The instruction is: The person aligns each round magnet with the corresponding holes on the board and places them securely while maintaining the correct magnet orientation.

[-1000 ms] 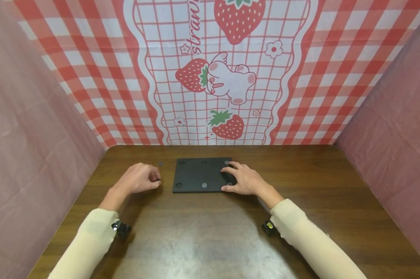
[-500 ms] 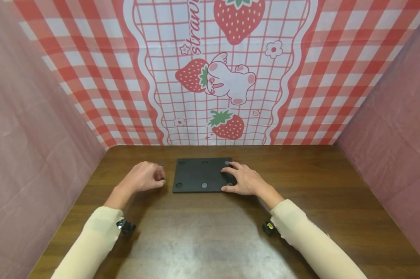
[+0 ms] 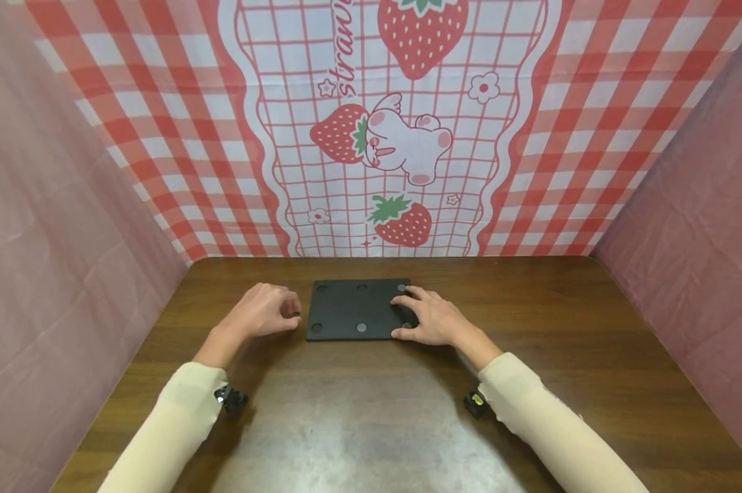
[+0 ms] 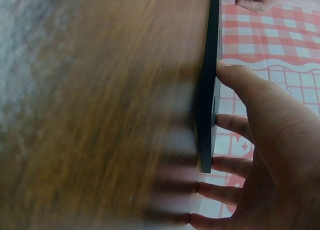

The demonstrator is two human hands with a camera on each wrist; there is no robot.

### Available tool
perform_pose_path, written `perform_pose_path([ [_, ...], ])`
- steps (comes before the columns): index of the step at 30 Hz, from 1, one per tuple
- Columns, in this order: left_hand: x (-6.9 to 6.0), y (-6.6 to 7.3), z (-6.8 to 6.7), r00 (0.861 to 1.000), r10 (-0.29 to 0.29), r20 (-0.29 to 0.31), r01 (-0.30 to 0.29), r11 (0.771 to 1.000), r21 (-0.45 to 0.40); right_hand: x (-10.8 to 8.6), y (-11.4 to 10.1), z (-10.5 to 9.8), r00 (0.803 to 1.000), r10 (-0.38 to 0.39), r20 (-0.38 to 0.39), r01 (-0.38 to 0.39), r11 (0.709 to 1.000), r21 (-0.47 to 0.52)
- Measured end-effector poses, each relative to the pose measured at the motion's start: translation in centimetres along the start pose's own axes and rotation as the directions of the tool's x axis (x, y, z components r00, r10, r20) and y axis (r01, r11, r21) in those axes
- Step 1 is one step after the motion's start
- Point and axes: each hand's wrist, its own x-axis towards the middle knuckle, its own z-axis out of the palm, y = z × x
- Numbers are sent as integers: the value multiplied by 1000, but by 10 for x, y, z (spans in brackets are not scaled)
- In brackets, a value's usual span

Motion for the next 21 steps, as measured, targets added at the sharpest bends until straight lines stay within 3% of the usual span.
perform_pose_path([
  [10,5,10,1,1000,25,14,-25,1000,-2,1,7,5,999,-43,-30,44,999,7],
  [21,7,21,6,998,67,-9,-67,998,-12,2,2,2,1000,4,13,-4,1000,4],
])
